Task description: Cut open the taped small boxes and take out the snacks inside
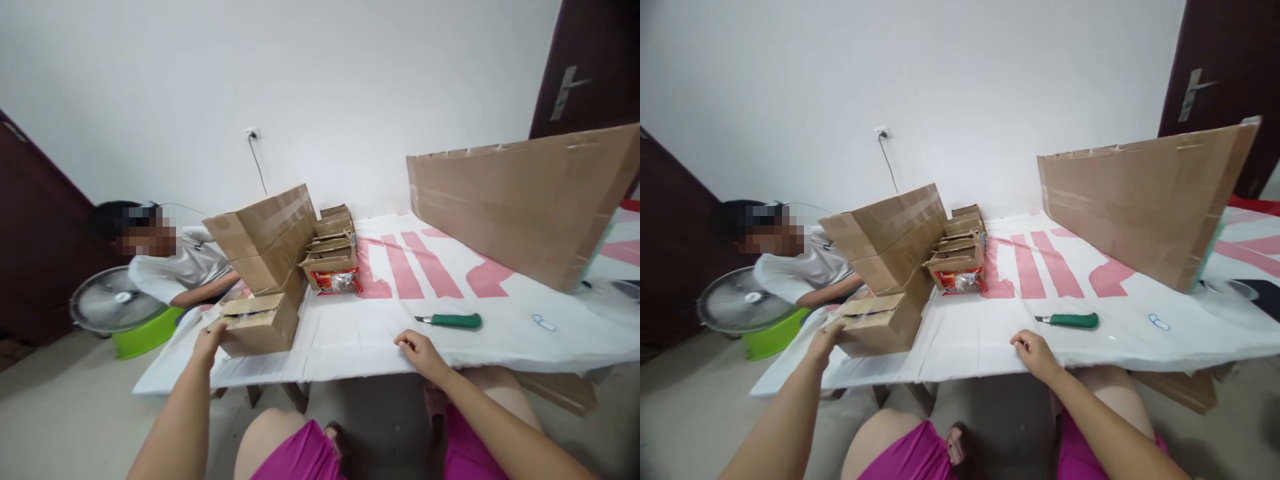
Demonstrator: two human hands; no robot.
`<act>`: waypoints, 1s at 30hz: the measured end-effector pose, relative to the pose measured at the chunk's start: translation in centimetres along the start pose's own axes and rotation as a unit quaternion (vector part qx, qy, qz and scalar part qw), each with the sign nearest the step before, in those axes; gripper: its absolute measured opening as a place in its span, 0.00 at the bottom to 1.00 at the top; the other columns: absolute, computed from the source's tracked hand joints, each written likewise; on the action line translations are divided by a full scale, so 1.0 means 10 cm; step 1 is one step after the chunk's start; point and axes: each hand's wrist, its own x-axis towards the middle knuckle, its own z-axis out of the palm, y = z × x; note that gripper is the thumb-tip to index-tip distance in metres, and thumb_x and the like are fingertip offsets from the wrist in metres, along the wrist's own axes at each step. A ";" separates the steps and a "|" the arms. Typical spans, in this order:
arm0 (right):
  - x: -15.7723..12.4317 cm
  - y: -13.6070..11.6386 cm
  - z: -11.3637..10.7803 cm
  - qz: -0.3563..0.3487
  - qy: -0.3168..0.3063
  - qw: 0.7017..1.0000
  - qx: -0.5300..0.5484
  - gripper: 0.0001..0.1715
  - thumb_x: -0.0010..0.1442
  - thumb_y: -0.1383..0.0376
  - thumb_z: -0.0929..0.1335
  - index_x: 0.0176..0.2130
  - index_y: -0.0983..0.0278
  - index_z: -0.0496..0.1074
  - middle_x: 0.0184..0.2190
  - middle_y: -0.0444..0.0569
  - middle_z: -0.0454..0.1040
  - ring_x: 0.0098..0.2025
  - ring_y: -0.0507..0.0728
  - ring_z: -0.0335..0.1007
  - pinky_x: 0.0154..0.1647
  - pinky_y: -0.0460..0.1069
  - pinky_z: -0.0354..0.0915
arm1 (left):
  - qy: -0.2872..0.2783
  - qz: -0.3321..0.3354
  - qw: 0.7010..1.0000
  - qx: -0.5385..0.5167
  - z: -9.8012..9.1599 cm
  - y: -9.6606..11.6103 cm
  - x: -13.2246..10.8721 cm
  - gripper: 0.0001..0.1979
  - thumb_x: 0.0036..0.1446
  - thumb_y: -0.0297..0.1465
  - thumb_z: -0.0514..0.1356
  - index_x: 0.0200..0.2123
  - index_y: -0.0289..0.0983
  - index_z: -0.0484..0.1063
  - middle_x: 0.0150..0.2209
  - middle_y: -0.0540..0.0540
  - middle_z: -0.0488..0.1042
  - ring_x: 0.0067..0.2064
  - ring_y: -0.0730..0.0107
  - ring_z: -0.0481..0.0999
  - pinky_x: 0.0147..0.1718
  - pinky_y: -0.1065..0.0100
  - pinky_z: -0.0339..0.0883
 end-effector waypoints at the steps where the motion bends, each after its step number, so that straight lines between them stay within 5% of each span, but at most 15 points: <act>1: 0.00 -0.01 0.00 0.000 0.001 1.000 -0.001 0.11 0.55 0.64 0.63 0.30 0.63 0.74 0.27 0.47 0.75 0.30 0.55 0.69 0.32 0.49 0.63 | -0.035 -0.010 0.999 -0.007 0.07 0.01 -0.07 0.12 0.48 0.37 0.56 0.32 0.34 0.71 0.26 0.47 0.75 0.32 0.56 0.76 0.33 0.56 0.74; 5: 0.01 -0.05 0.03 -0.001 0.003 1.000 0.002 0.11 0.57 0.62 0.64 0.31 0.63 0.75 0.30 0.48 0.77 0.32 0.56 0.71 0.35 0.50 0.66 | -0.150 -0.014 0.988 -0.039 0.41 0.18 -0.49 0.26 0.48 0.45 0.57 0.43 0.30 0.70 0.37 0.38 0.78 0.40 0.51 0.78 0.38 0.55 0.73; 9: 0.00 -0.04 0.06 0.012 0.025 1.000 0.010 0.21 0.63 0.55 0.61 0.49 0.63 0.71 0.39 0.52 0.78 0.37 0.56 0.74 0.37 0.51 0.69 | -0.224 0.045 0.971 -0.067 0.73 0.62 -1.13 0.31 0.47 0.50 0.60 0.49 0.35 0.69 0.46 0.38 0.77 0.48 0.53 0.76 0.47 0.59 0.69; 11: -0.02 0.00 0.05 0.014 0.062 0.998 0.023 0.26 0.65 0.52 0.60 0.55 0.63 0.67 0.46 0.55 0.76 0.42 0.58 0.74 0.42 0.52 0.70 | -0.262 0.099 0.958 -0.058 0.83 0.86 -1.44 0.31 0.51 0.51 0.58 0.51 0.36 0.67 0.47 0.38 0.77 0.47 0.52 0.76 0.47 0.57 0.67; 15: -0.07 0.11 -0.02 0.030 0.188 0.980 0.059 0.30 0.62 0.44 0.60 0.49 0.63 0.71 0.48 0.56 0.75 0.52 0.62 0.70 0.55 0.57 0.65 | -0.250 0.160 0.952 -0.075 0.98 1.09 -1.87 0.24 0.60 0.49 0.50 0.48 0.38 0.68 0.41 0.40 0.77 0.42 0.54 0.77 0.41 0.58 0.67; 20: -0.07 0.17 -0.05 0.069 0.218 0.971 0.063 0.30 0.65 0.45 0.56 0.44 0.62 0.72 0.43 0.55 0.77 0.48 0.60 0.72 0.51 0.55 0.67 | -0.182 0.173 0.936 -0.246 1.18 0.91 -1.99 0.21 0.61 0.48 0.48 0.40 0.37 0.69 0.37 0.43 0.73 0.40 0.58 0.73 0.40 0.61 0.66; 24: -0.03 0.10 -0.16 0.081 0.193 0.976 0.064 0.25 0.60 0.45 0.62 0.41 0.62 0.72 0.37 0.52 0.78 0.39 0.59 0.74 0.41 0.52 0.70 | -0.173 0.123 0.918 -0.334 1.31 0.85 -1.96 0.20 0.63 0.46 0.47 0.42 0.37 0.66 0.40 0.43 0.71 0.43 0.60 0.72 0.43 0.62 0.66; 27: -0.02 0.08 -0.46 0.026 0.188 0.980 -0.051 0.20 0.60 0.50 0.64 0.44 0.61 0.72 0.42 0.53 0.76 0.44 0.60 0.72 0.46 0.54 0.68 | -0.198 0.111 0.891 -0.392 1.37 0.87 -1.93 0.19 0.62 0.44 0.51 0.48 0.38 0.65 0.47 0.41 0.70 0.50 0.60 0.70 0.49 0.61 0.64; 30: -0.02 0.19 -0.84 -0.045 0.175 0.948 -0.261 0.18 0.60 0.55 0.64 0.44 0.60 0.74 0.47 0.54 0.74 0.52 0.63 0.67 0.55 0.60 0.62 | -0.218 0.130 0.869 -0.424 1.41 0.87 -1.89 0.19 0.61 0.42 0.52 0.50 0.38 0.65 0.53 0.40 0.67 0.57 0.58 0.66 0.56 0.58 0.59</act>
